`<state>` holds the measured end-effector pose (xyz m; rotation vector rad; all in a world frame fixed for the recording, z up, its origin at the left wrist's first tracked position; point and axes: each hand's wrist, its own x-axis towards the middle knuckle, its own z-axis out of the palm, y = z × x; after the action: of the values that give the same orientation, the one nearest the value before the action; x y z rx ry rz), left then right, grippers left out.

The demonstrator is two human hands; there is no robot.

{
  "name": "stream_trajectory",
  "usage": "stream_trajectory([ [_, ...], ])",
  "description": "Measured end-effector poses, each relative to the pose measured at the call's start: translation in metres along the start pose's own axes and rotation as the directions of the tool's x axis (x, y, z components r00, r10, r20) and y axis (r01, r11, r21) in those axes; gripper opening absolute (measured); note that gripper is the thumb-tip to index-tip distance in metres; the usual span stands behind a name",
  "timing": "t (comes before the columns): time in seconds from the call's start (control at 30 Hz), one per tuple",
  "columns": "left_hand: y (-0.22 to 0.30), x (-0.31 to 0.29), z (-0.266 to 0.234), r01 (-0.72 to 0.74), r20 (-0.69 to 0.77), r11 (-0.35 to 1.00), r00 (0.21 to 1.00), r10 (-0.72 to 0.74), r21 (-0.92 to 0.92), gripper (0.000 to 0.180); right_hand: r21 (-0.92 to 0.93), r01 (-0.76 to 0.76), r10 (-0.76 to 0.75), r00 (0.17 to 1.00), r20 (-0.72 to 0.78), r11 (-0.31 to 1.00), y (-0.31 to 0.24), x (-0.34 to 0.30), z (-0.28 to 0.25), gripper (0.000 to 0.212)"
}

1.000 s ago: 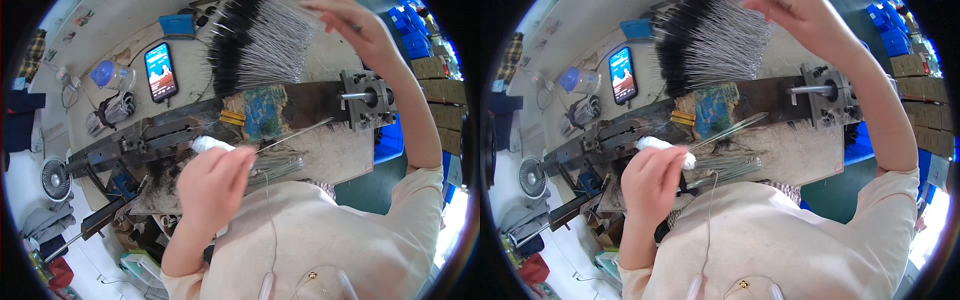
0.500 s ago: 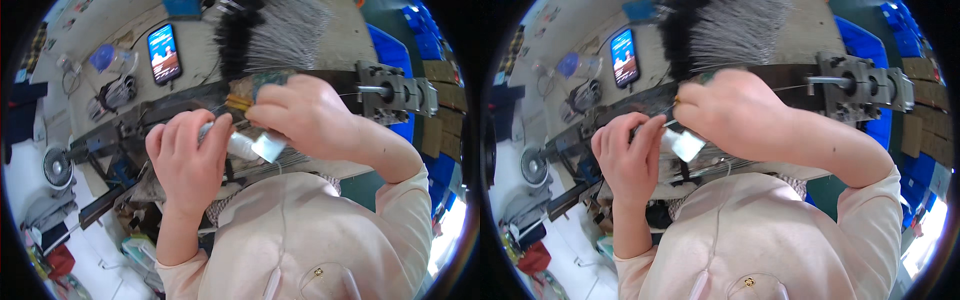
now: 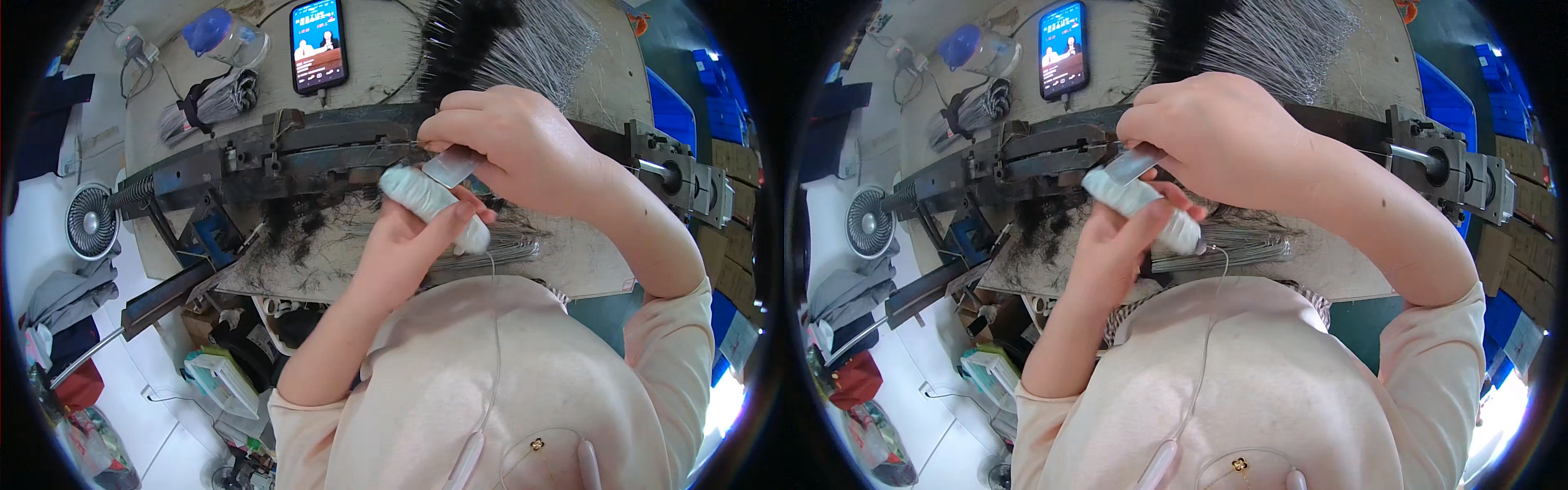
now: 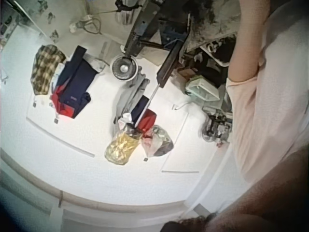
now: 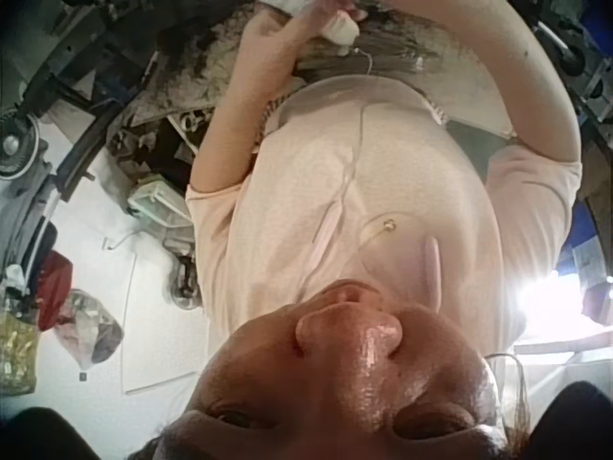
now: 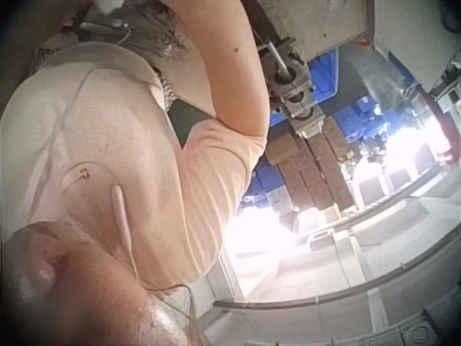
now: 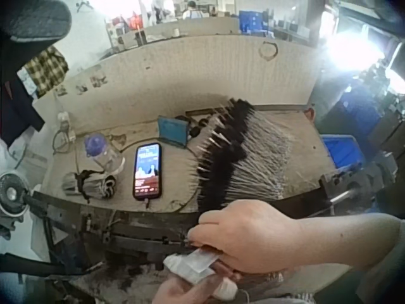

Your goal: The person manufactures wire brushes by inserting bristle bundles into a handheld holder, aligning them between wire rods on a machine fixture, and operating the machine to twist the wire into brushes.

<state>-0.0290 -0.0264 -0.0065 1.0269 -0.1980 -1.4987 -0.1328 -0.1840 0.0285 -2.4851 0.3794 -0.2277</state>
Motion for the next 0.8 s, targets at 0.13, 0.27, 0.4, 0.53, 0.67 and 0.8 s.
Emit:
stream_trajectory([
  [0.13,-0.002,0.017,-0.051,-0.058,-0.020,0.420,0.983,0.181,0.906,0.032,-0.066,0.070,-0.070,0.997,-0.007,0.995,-0.002,0.004,0.001,0.018],
  [0.27,0.005,-0.004,-0.055,-0.107,-0.120,0.666,0.951,0.285,0.738,0.029,-0.180,0.179,-0.213,0.958,-0.191,0.967,-0.011,-0.005,-0.001,0.029],
  [0.4,0.018,-0.045,-0.125,0.041,-0.393,0.817,0.890,0.231,0.575,0.036,-0.066,0.212,-0.218,0.969,-0.114,0.975,-0.012,-0.040,-0.013,0.037],
  [0.53,0.029,-0.076,-0.166,-0.099,-0.607,0.919,0.723,0.329,0.381,0.038,-0.033,0.114,-0.108,0.985,0.135,0.993,0.004,-0.054,0.007,0.042],
  [0.67,0.022,-0.082,-0.189,-0.210,-0.576,0.944,0.751,0.322,0.255,0.031,-0.059,-0.023,0.033,0.986,0.163,0.998,0.010,-0.046,0.019,0.046],
  [0.8,0.023,-0.085,-0.179,-0.220,-0.590,0.959,0.756,0.283,0.178,0.026,-0.181,-0.100,0.113,0.992,0.063,0.978,0.019,-0.048,0.031,0.049],
])
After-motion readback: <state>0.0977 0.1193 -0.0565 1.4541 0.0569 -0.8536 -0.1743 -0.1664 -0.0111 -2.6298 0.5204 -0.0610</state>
